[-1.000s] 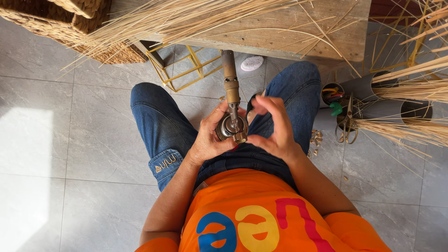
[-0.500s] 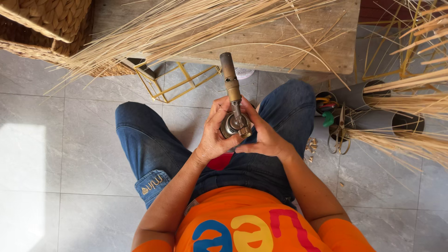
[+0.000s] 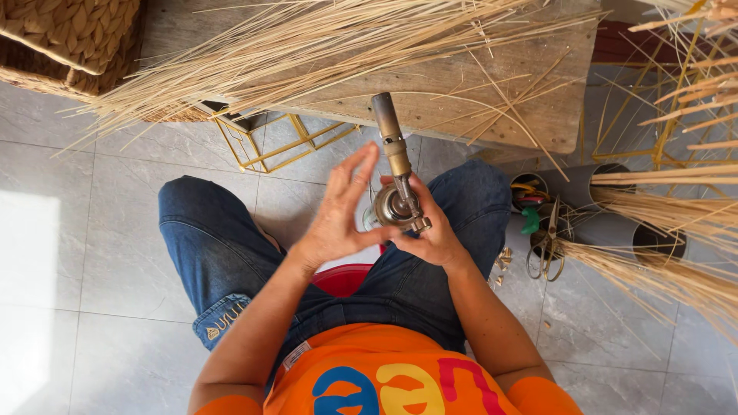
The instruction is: The person sits on a low stool and uses a handheld blowtorch to heat thin bamboo strips one by one. They pick up each strip, apply the flame along its length, and place it back on the table. The process is repeated for multiple strips.
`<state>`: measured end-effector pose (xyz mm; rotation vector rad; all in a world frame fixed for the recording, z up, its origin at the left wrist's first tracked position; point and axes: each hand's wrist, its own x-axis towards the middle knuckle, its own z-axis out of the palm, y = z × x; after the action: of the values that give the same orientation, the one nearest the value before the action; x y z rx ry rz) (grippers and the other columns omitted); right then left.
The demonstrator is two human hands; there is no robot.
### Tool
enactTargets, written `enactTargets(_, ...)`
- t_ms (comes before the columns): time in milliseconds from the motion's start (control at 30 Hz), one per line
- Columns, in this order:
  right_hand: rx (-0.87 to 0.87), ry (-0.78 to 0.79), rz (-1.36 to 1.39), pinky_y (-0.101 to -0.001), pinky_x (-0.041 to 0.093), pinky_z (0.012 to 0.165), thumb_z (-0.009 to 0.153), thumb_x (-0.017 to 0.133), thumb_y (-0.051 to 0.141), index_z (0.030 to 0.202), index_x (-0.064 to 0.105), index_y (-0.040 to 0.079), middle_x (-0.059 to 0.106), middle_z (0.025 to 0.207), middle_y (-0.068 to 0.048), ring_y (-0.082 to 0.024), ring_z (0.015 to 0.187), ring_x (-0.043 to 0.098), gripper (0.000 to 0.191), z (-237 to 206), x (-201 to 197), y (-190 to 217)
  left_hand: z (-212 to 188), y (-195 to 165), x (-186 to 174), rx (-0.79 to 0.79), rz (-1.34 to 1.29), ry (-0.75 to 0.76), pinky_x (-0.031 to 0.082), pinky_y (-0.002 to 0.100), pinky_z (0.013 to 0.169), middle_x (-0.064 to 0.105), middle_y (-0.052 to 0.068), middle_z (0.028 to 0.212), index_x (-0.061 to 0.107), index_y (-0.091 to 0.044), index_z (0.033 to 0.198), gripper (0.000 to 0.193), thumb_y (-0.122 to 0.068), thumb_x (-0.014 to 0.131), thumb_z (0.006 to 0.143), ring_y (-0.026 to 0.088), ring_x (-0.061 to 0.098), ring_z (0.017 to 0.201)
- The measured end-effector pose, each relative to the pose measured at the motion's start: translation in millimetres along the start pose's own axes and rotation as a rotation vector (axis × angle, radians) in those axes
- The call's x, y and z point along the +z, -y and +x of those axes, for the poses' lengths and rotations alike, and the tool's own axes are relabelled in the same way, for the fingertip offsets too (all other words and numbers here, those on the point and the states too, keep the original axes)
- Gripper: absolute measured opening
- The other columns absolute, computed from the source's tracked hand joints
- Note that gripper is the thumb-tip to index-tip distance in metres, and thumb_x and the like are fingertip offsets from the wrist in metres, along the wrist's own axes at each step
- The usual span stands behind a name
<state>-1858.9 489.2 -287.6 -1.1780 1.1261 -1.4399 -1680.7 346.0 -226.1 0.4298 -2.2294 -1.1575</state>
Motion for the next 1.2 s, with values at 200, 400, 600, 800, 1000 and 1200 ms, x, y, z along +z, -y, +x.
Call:
enactTargets(200, 0.056, -0.042, 0.139, -0.0409, 0.042, 0.122, 0.080, 0.076, -0.003, 0.158, 0.037, 0.009, 0.049, 0.157, -0.017, -0.023, 0.143, 0.051, 0.088, -3.5, -2.8, 19.9, 35.2, 47.5, -46.0, -0.130, 0.119, -0.189, 0.046, 0.045, 0.114, 0.060, 0.018, 0.142, 0.057, -0.006, 0.145, 0.064, -0.017, 0.083, 0.088, 0.039, 0.058, 0.133)
enactTargets(400, 0.003, -0.098, 0.274, -0.0459, 0.047, 0.118, 0.077, 0.078, -0.004, 0.152, 0.046, 0.013, 0.053, 0.151, -0.017, -0.029, 0.143, 0.052, 0.083, -8.7, -5.2, 32.2, 105.3, 147.6, -53.0, -0.103, 0.510, -0.341, 0.051, 0.044, 0.096, 0.069, 0.009, 0.120, 0.074, -0.010, 0.124, 0.032, -0.013, 0.081, 0.093, 0.031, 0.061, 0.110)
enactTargets(600, -0.060, -0.144, 0.295, -0.0524, 0.048, 0.122, 0.077, 0.079, 0.001, 0.149, 0.051, 0.016, 0.058, 0.145, -0.018, -0.034, 0.144, 0.054, 0.079, -13.5, -9.1, 35.3, 122.4, 206.1, -41.3, -0.261, 0.750, -0.224, 0.045, 0.047, 0.082, 0.072, 0.000, 0.101, 0.080, -0.020, 0.101, 0.012, -0.026, 0.082, 0.091, 0.025, 0.062, 0.099)
enactTargets(800, -0.059, -0.156, 0.270, -0.0517, 0.048, 0.121, 0.077, 0.081, 0.002, 0.149, 0.051, 0.017, 0.058, 0.146, -0.019, -0.033, 0.144, 0.054, 0.079, -14.8, -9.9, 34.4, 115.1, 217.9, -39.0, -0.291, 0.717, -0.203, 0.045, 0.046, 0.080, 0.071, -0.002, 0.088, 0.079, -0.020, 0.092, 0.005, -0.025, 0.081, 0.091, 0.022, 0.065, 0.090)
enactTargets(1000, -0.029, -0.151, 0.250, -0.0470, 0.049, 0.118, 0.076, 0.079, -0.002, 0.149, 0.051, 0.017, 0.056, 0.149, -0.019, -0.030, 0.142, 0.055, 0.081, -14.9, -7.1, 32.5, 117.8, 229.0, -50.6, -0.206, 0.676, -0.201, 0.052, 0.044, 0.087, 0.072, -0.001, 0.097, 0.071, -0.017, 0.103, 0.006, -0.020, 0.076, 0.104, 0.021, 0.070, 0.091)
enactTargets(1200, -0.056, -0.156, 0.229, -0.0435, 0.048, 0.118, 0.075, 0.077, -0.006, 0.151, 0.050, 0.016, 0.055, 0.150, -0.019, -0.026, 0.138, 0.057, 0.084, -9.8, -2.1, 26.0, 126.9, 231.6, -41.5, -0.136, 0.748, -0.170, 0.051, 0.048, 0.077, 0.073, 0.003, 0.088, 0.078, -0.021, 0.094, 0.009, -0.022, 0.081, 0.086, 0.026, 0.068, 0.085)
